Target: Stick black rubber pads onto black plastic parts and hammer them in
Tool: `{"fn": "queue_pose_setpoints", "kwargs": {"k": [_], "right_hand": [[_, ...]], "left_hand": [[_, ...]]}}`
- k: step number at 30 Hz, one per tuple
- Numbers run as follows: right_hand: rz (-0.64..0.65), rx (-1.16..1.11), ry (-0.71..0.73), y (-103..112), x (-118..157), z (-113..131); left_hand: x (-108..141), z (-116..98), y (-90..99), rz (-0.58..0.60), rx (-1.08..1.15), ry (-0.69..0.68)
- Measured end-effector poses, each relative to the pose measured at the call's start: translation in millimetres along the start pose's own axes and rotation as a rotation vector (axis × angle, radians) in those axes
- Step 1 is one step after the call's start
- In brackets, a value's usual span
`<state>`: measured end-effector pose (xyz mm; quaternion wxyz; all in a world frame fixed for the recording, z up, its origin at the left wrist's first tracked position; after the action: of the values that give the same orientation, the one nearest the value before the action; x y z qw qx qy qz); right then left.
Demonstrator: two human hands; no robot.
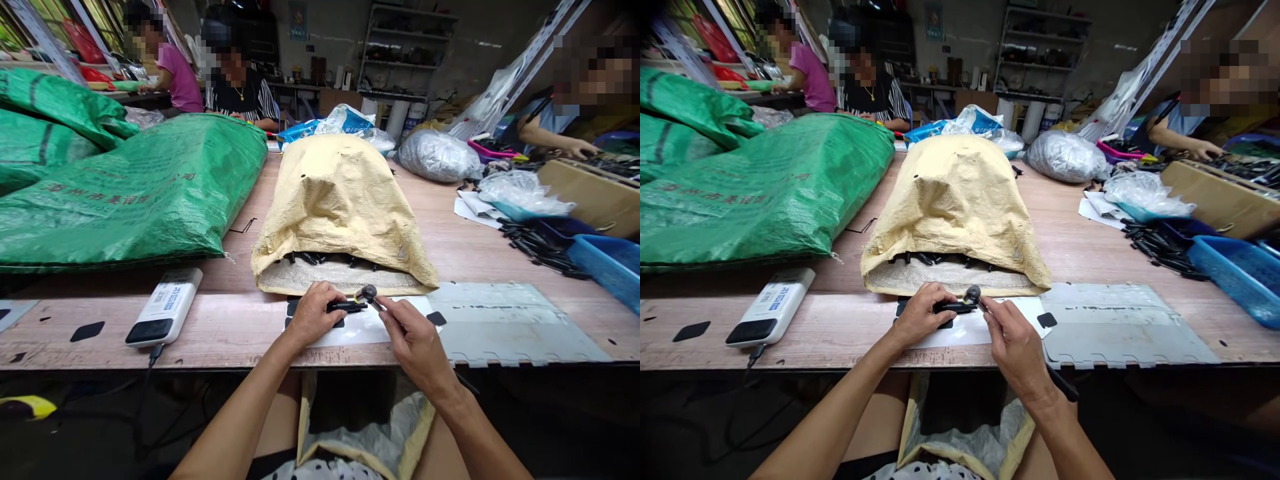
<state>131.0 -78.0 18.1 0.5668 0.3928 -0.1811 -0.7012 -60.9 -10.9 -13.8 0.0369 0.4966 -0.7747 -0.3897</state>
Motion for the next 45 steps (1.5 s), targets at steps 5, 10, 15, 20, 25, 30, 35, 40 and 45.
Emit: {"fn": "queue_pose_setpoints", "kwargs": {"k": [5, 10, 15, 20, 25, 30, 35, 40, 45], "right_hand": [[-0.057, 0.032, 0.058, 0.1, 5.7, 10.4], [0.001, 0.154, 0.032, -7.2, 7.7, 10.2], [-0.052, 0.065, 0.093, -8.3, 6.1, 23.5], [0.048, 0.148, 0.080, -22.6, 4.2, 25.0], [-0.076, 0.170, 0.043, -4.5, -16.9, 1.3], [-0.111, 0.332, -0.011, 0.4, -40.7, -46.5], [-0.127, 0.396, 0.013, -11.7, -40.4, -71.3], [-0.146, 0.404, 0.042, -13.9, -36.8, -68.9], [-0.138, 0.426, 0.022, -13.1, -37.8, -67.8]], "left_hand": [[0.4, -0.2, -0.1, 0.003, 0.000, 0.004], [0.3, 2.8, -0.5, -0.010, -0.006, 0.004], [0.2, 2.7, 0.0, -0.003, -0.012, -0.011], [0.5, 0.9, 1.2, -0.009, -0.014, -0.008], [0.3, 2.4, 0.0, -0.020, -0.019, -0.001], [0.0, 3.6, 0.2, -0.026, -0.031, 0.001], [1.0, 1.2, 2.5, -0.033, -0.003, 0.004], [1.3, 0.2, 2.9, -0.037, 0.007, 0.007], [0.2, 1.2, 3.6, -0.048, 0.016, -0.008]]}}
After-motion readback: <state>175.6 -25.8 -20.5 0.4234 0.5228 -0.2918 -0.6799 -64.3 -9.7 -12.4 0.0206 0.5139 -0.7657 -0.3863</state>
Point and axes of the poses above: each hand's wrist, its own x-axis away from the middle knuckle, its own y-axis out of the back of the hand, z = x × y, the point moved 5 cm from there along -x, towards the middle knuckle, and after that the axes turned 11 degrees about -y, right-handed, at the moved point
